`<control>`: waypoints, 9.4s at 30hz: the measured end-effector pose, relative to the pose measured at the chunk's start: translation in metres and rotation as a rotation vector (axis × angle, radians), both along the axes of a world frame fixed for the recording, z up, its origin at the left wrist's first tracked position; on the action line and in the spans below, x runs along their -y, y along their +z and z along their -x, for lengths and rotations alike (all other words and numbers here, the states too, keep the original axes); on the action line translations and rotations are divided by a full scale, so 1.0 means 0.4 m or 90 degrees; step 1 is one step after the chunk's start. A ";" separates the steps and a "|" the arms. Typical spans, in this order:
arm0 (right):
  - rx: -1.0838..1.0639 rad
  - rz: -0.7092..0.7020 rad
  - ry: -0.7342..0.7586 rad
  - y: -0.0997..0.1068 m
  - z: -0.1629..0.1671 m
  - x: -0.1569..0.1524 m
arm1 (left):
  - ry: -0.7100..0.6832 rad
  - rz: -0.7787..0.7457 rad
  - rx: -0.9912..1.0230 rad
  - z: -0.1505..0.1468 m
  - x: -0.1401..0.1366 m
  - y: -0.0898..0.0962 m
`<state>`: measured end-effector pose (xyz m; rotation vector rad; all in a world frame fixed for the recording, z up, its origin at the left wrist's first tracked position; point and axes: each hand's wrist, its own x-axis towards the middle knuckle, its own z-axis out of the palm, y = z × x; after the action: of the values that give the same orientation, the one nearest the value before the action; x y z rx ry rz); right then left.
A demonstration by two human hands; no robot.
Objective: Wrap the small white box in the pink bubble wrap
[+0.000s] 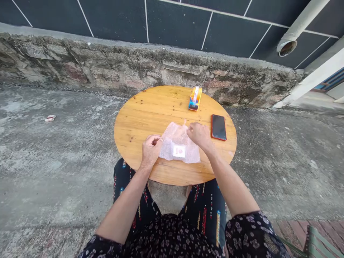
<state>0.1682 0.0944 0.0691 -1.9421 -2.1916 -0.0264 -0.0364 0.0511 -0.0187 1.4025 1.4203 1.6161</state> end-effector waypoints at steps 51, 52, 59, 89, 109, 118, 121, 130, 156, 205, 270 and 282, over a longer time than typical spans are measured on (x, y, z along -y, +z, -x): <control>-0.523 -0.070 -0.040 -0.158 -0.131 0.048 | 0.037 -0.004 -0.113 0.009 0.013 0.006; -0.545 -0.075 -0.038 -0.163 -0.132 0.049 | 0.034 -0.003 -0.111 0.009 0.014 0.006; -0.681 -0.071 0.010 -0.183 -0.141 0.055 | 0.029 0.000 -0.110 0.010 0.016 0.007; -0.711 -0.045 -0.012 -0.154 -0.131 0.070 | 0.041 0.008 -0.077 0.002 0.019 0.018; -0.602 -0.121 -0.048 -0.164 -0.138 0.022 | 0.059 0.025 -0.035 0.000 0.007 0.013; -0.555 -0.163 -0.045 -0.166 -0.141 0.037 | 0.066 0.020 -0.085 0.000 0.008 0.018; -0.595 -0.214 -0.049 -0.152 -0.135 0.061 | 0.067 0.012 -0.089 0.000 0.006 0.015; -0.521 -0.053 0.125 -0.085 -0.113 0.150 | 0.061 0.013 -0.079 0.001 0.006 0.020; -0.214 0.161 0.384 -0.042 -0.046 0.357 | 0.039 -0.014 -0.135 0.003 0.020 0.031; -0.326 -0.065 0.162 -0.086 -0.116 0.189 | 0.059 0.046 -0.332 -0.007 0.022 0.019; -0.122 -0.073 0.066 -0.181 -0.075 0.278 | -0.191 -0.106 -0.565 -0.052 -0.036 0.065; -0.204 -0.122 0.100 -0.169 -0.092 0.274 | -0.237 -0.081 -0.507 -0.046 -0.054 0.032</control>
<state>0.2049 -0.0151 0.0014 -1.5490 -2.0380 0.0902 -0.0180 0.0726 -0.0059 2.3813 1.3282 0.9456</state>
